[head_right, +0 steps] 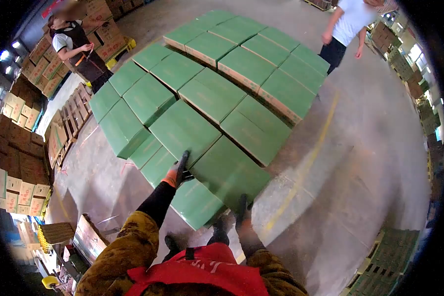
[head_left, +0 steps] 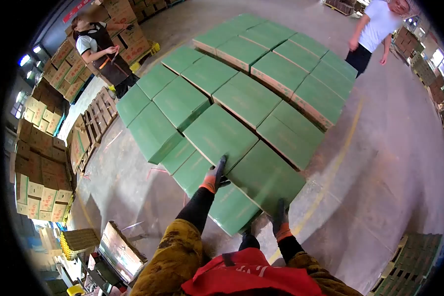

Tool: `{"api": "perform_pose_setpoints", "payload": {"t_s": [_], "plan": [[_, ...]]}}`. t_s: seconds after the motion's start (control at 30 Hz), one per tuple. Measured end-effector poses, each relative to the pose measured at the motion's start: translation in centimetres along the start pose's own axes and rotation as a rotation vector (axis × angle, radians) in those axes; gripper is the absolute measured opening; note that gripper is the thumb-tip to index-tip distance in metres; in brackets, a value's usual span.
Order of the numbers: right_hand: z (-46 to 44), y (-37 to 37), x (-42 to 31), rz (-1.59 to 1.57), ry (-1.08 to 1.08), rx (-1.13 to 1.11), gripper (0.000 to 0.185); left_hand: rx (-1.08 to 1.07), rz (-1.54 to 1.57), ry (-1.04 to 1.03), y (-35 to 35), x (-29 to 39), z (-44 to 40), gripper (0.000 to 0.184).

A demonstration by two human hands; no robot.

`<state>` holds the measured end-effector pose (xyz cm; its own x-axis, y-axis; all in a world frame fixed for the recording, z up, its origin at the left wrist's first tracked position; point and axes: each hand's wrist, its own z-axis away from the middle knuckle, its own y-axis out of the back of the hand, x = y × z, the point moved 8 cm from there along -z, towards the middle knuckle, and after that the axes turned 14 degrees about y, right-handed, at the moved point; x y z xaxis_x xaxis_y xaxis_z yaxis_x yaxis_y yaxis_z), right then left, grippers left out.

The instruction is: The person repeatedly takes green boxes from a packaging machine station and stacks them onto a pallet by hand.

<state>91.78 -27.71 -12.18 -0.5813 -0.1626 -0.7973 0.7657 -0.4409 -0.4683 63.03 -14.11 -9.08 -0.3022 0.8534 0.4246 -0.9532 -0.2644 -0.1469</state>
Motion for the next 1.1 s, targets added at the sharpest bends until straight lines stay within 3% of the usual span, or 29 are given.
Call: {"api": "perform_pose_setpoints", "payload": {"t_s": [0.03, 0.07, 0.2, 0.33, 0.43, 0.53, 0.6, 0.63, 0.7, 0.8, 0.83, 0.9, 0.97, 1.0, 1.07, 1.1], "plan": [[-0.3, -0.4, 0.1, -0.004, -0.002, -0.012, 0.057, 0.023, -0.065, 0.033, 0.5, 0.7, -0.3, 0.077], [-0.4, -0.9, 0.3, -0.008, -0.005, -0.024, 0.060, 0.184, -0.165, 0.051, 2.2, 1.3, -1.1, 0.073], [-1.9, -4.4, 0.0, 0.063, -0.027, -0.131, 0.067, 0.181, 0.017, 0.000, 2.7, 1.4, -1.0, 0.070], [-2.2, -3.4, 0.4, 0.266, -0.097, -0.208, 0.069, 0.097, -0.006, -0.048, 3.8, -2.3, 1.8, 0.074], [-1.0, -2.0, -0.8, 0.220, -0.233, -0.105, 0.069, 0.022, 0.099, -0.051, 8.7, -7.7, 5.5, 0.058], [-1.5, 2.0, -2.5, 0.274, 0.083, 0.036, 0.066, -0.033, 0.242, -0.161, 18.7, -15.0, 10.0, 0.047], [0.1, 0.0, -6.2, 0.219, 0.300, 0.096, 0.062, 0.088, 0.350, -0.162, 26.4, -19.1, 14.8, 0.048], [0.9, -2.0, -7.5, 0.149, 0.501, 0.004, 0.056, 0.164, 0.416, -0.138, 31.0, -22.3, 16.6, 0.050], [4.7, -8.2, -8.4, 0.052, 0.596, -0.071, 0.051, 0.300, 0.561, -0.162, 38.7, -28.3, 21.3, 0.054], [8.1, -13.8, -0.1, 0.106, 0.465, -0.253, 0.049, 0.404, 0.827, -0.104, 48.8, -38.6, 25.7, 0.067], [9.3, -15.7, 3.5, 0.401, 0.376, -0.344, 0.051, 0.461, 0.985, -0.070, 52.1, -42.7, 26.7, 0.063], [15.7, -20.4, 12.1, 0.432, -0.068, -0.372, 0.054, 0.392, 1.015, -0.212, 56.3, -48.2, 29.5, 0.061], [21.9, -23.5, 20.8, 0.407, -0.325, -0.551, 0.063, 0.512, 1.096, -0.341, 59.5, -53.3, 32.9, 0.052], [24.3, -24.8, 24.9, 0.484, -0.422, -0.642, 0.064, 0.590, 1.248, -0.234, 60.2, -54.4, 35.1, 0.049], [30.4, -28.2, 31.1, 0.721, -0.497, -0.810, 0.064, 0.608, 1.147, -0.387, 63.4, -57.6, 36.8, 0.057], [33.2, -29.9, 33.9, 0.781, -0.532, -0.850, 0.064, 0.654, 1.414, -0.291, 64.1, -59.1, 38.1, 0.063]]}}
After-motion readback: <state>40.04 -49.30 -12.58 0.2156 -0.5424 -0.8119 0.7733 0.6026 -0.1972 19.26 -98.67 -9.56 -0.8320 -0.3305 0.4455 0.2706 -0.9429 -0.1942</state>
